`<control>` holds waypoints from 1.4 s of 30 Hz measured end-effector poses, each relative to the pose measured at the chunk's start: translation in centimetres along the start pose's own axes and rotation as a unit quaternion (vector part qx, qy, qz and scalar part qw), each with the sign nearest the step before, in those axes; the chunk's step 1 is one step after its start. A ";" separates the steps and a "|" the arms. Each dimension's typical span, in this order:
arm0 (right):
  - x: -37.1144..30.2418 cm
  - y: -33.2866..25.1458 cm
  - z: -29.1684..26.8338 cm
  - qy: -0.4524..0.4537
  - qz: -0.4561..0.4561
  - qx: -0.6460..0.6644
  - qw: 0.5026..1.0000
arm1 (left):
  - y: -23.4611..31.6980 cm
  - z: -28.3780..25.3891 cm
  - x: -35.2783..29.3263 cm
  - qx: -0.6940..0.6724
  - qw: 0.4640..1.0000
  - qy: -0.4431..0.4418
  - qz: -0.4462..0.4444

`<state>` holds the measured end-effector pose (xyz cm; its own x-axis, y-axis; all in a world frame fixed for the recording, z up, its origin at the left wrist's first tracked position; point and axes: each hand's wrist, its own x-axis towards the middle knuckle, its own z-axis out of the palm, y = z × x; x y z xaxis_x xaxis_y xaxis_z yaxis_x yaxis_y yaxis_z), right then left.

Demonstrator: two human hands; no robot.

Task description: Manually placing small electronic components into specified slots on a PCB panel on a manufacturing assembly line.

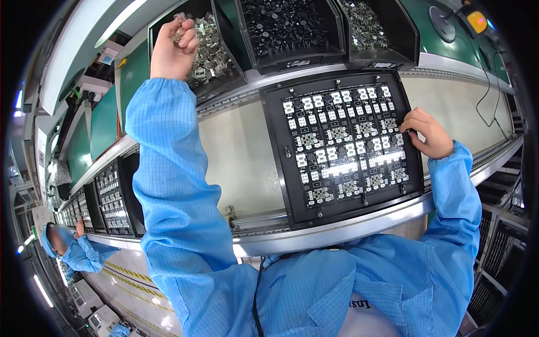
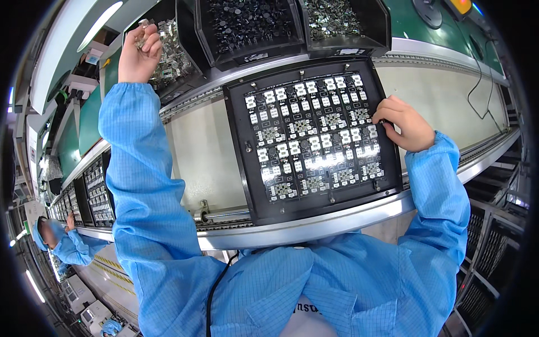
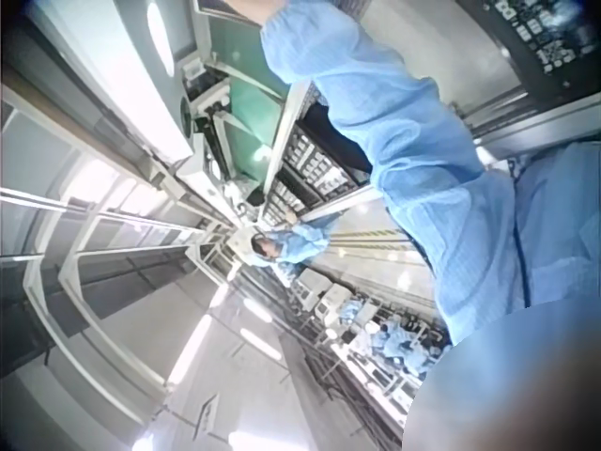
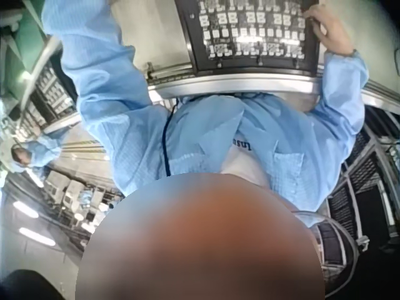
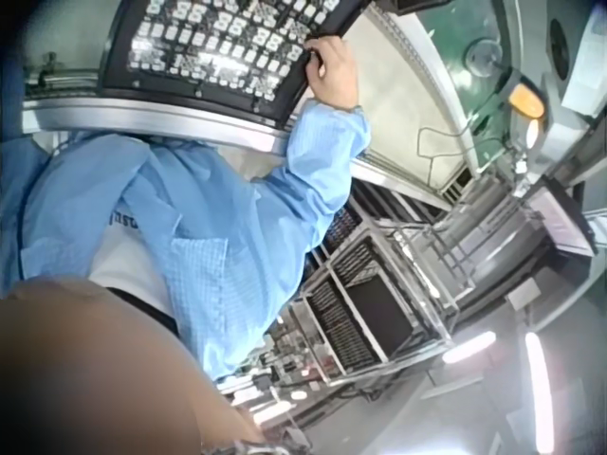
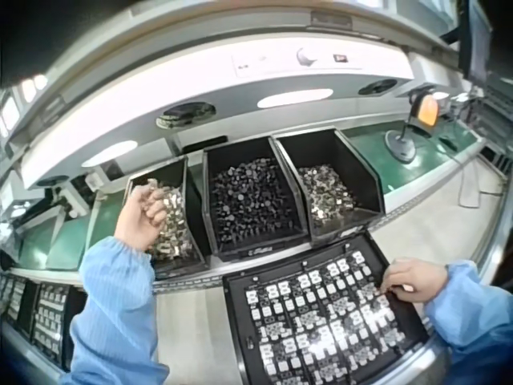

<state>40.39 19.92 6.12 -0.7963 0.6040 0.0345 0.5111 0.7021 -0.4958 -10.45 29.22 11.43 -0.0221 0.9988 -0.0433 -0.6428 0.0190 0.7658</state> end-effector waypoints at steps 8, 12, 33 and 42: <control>0.1 0.8 1.7 0.016 -0.025 -0.004 1.000 | -5.6 3.3 -10.3 -0.139 0.977 -0.049 -0.154; -0.1 1.7 2.4 0.027 -0.005 -0.018 0.999 | -9.0 3.4 -16.6 -0.146 0.952 -0.024 -0.268; 10.4 -9.7 9.0 0.023 -0.194 0.263 0.945 | -17.3 3.6 -21.1 -0.086 0.906 -0.095 -0.404; 10.7 -9.1 10.1 -0.026 -0.136 0.402 0.905 | -17.1 3.0 -21.0 -0.096 0.883 -0.083 -0.452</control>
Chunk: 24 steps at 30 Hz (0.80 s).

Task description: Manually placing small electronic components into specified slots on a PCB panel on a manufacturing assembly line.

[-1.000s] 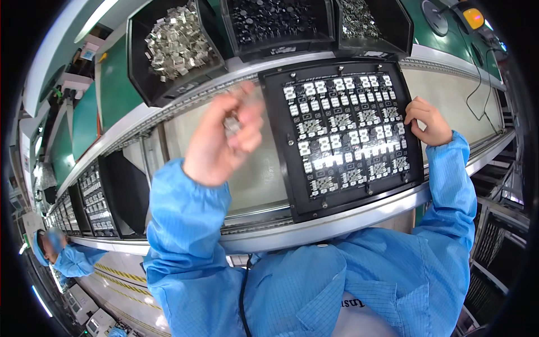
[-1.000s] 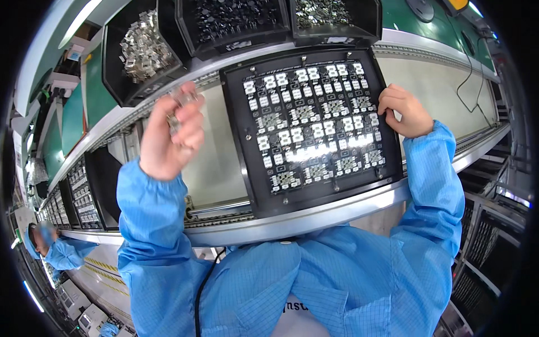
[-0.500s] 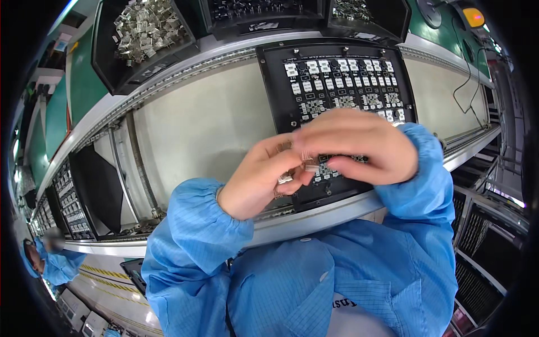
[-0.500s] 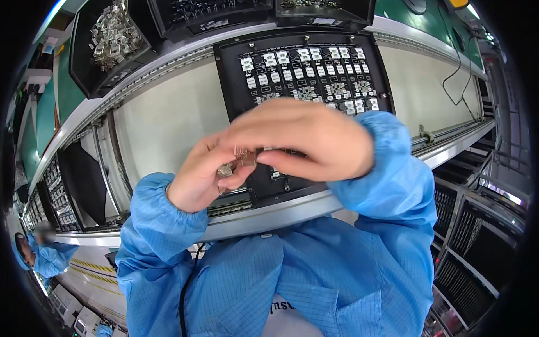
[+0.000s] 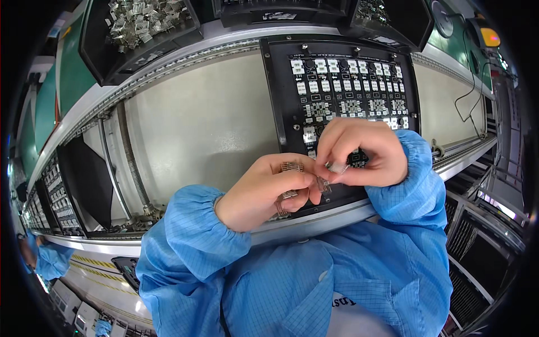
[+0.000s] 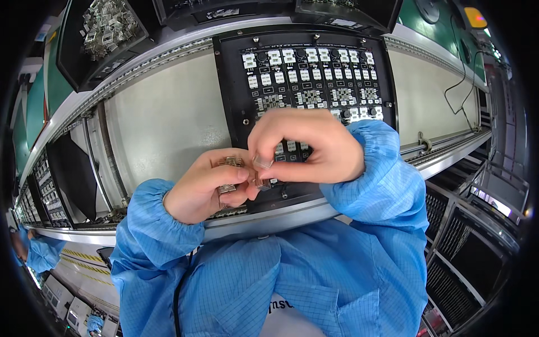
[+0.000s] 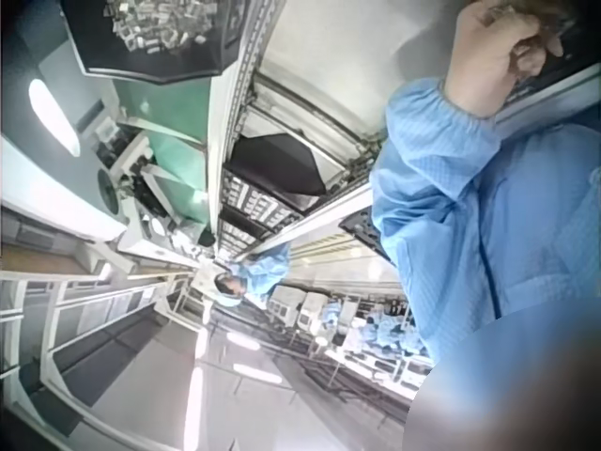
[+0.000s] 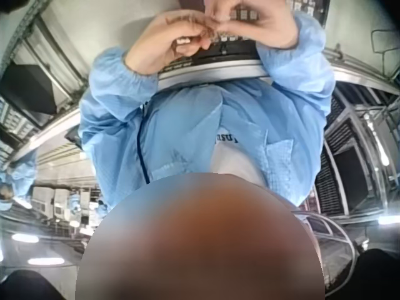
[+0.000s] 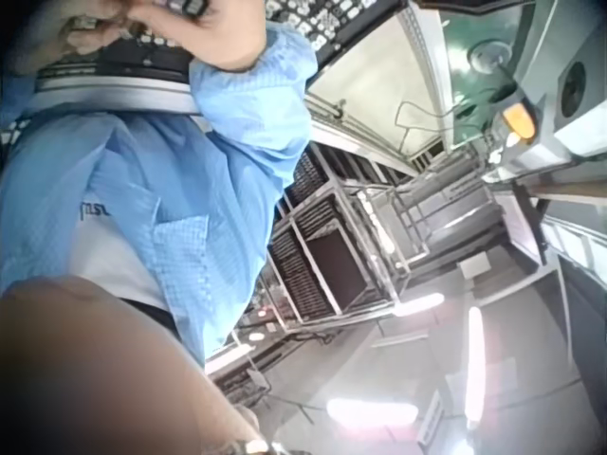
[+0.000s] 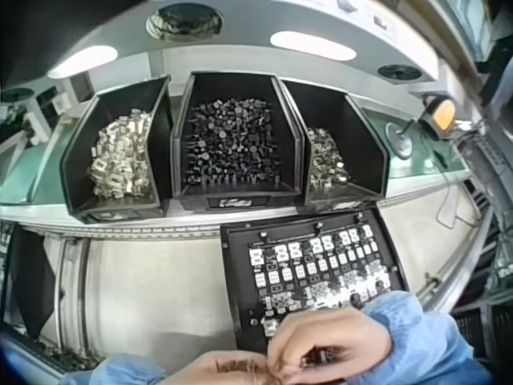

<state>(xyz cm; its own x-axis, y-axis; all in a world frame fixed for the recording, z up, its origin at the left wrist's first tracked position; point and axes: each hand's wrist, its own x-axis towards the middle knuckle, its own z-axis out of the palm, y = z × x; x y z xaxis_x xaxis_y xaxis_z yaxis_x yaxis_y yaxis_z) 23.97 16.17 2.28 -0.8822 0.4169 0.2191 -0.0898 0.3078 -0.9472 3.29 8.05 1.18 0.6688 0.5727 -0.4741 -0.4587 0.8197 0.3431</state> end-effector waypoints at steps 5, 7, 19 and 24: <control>-0.5 -0.6 -1.2 0.181 0.048 -0.032 0.982 | 1.1 -0.9 -0.2 0.061 0.970 0.146 0.187; -0.8 -1.1 -1.3 0.211 0.076 -0.026 0.974 | 1.1 -2.4 0.5 -0.023 0.933 0.232 0.275; -0.3 -2.1 -2.5 0.288 0.156 -0.020 0.944 | -2.3 -3.9 3.7 -0.189 0.956 0.118 0.191; 0.8 -2.5 -2.6 0.235 0.130 -0.021 0.963 | -2.5 -4.7 3.0 -0.227 0.956 0.093 0.159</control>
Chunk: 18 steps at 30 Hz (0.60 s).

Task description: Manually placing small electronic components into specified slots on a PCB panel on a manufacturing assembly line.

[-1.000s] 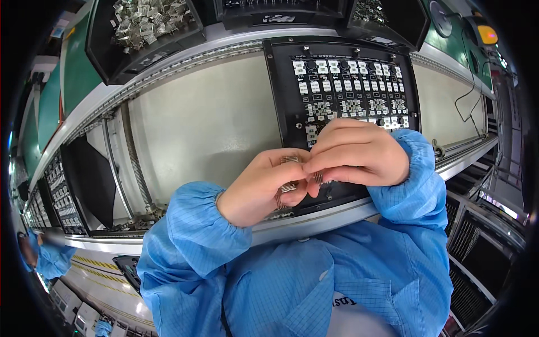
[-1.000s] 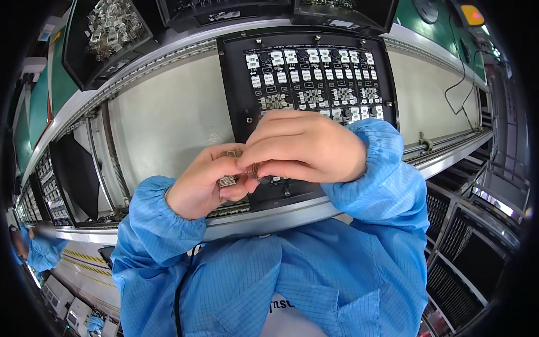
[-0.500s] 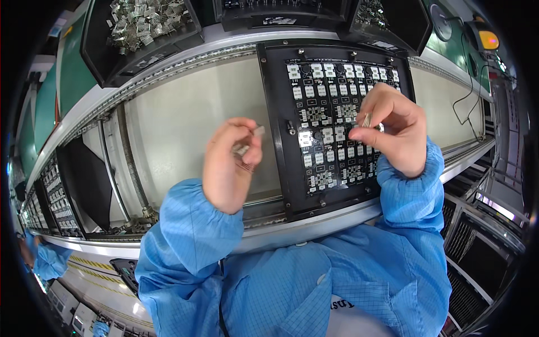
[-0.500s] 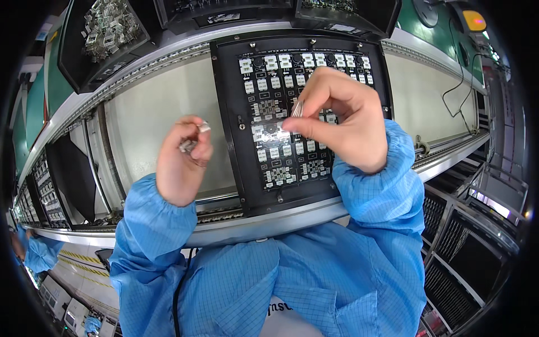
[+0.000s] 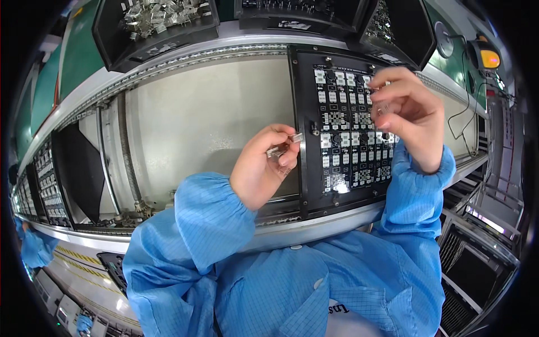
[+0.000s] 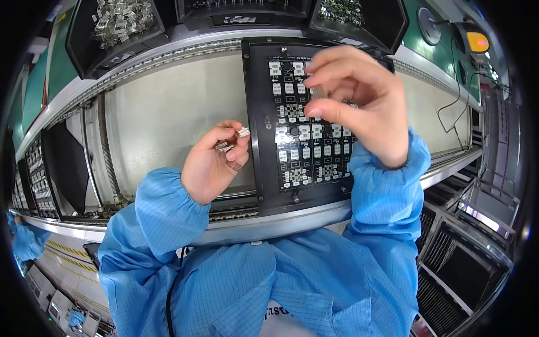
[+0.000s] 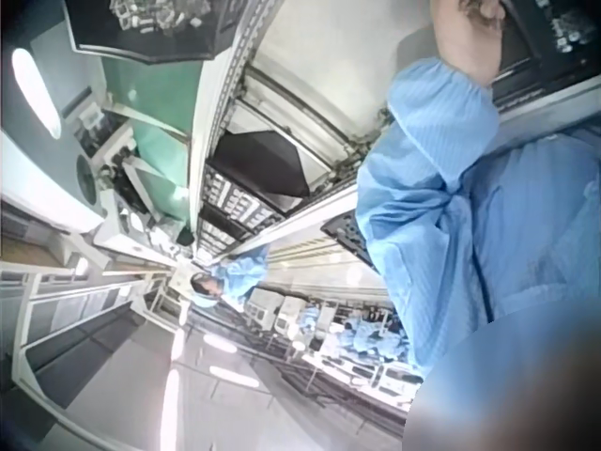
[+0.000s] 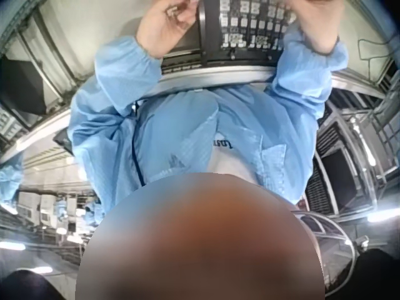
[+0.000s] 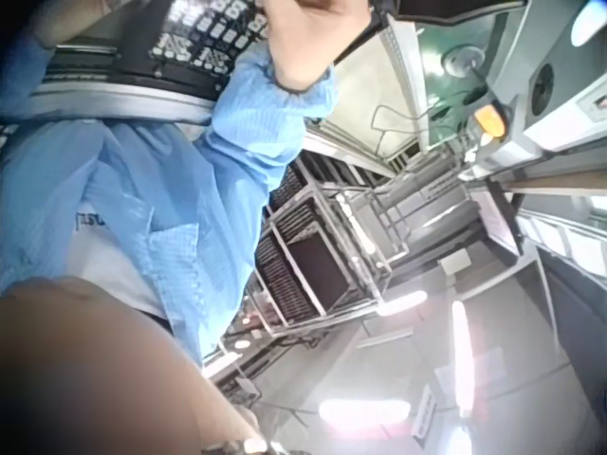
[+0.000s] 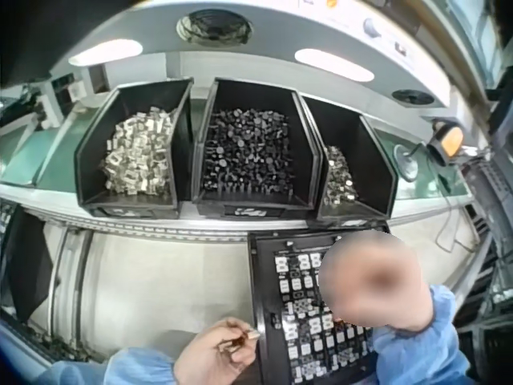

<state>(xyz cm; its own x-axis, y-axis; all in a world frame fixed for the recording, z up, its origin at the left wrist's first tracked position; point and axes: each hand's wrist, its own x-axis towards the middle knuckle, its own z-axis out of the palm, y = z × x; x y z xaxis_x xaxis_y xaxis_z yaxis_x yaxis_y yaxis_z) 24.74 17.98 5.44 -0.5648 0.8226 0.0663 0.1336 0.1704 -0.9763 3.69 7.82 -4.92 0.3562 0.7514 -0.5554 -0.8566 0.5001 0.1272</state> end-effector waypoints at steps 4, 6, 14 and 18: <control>2.5 -0.1 0.5 -0.030 -0.014 -0.055 0.998 | 1.1 -0.3 -1.2 -0.042 0.999 -0.017 -0.004; 3.5 0.8 1.7 -0.023 0.034 -0.057 0.998 | 1.2 0.0 -1.6 -0.044 0.999 0.003 -0.010; 5.5 6.4 2.3 -0.028 -0.018 -0.141 0.989 | 1.2 0.0 -2.1 -0.039 0.999 0.005 -0.023; 5.6 6.0 3.0 -0.032 -0.134 -0.383 0.913 | 1.3 0.1 -2.2 -0.047 0.998 0.003 -0.037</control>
<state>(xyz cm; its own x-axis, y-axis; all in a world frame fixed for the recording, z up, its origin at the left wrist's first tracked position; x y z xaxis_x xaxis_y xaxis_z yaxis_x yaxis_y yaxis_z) 19.97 21.98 -0.62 -0.7043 0.6662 0.2453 0.5006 0.7111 -0.4937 1.85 6.86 -3.48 0.4184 0.7108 -0.5655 -0.8589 0.5121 0.0081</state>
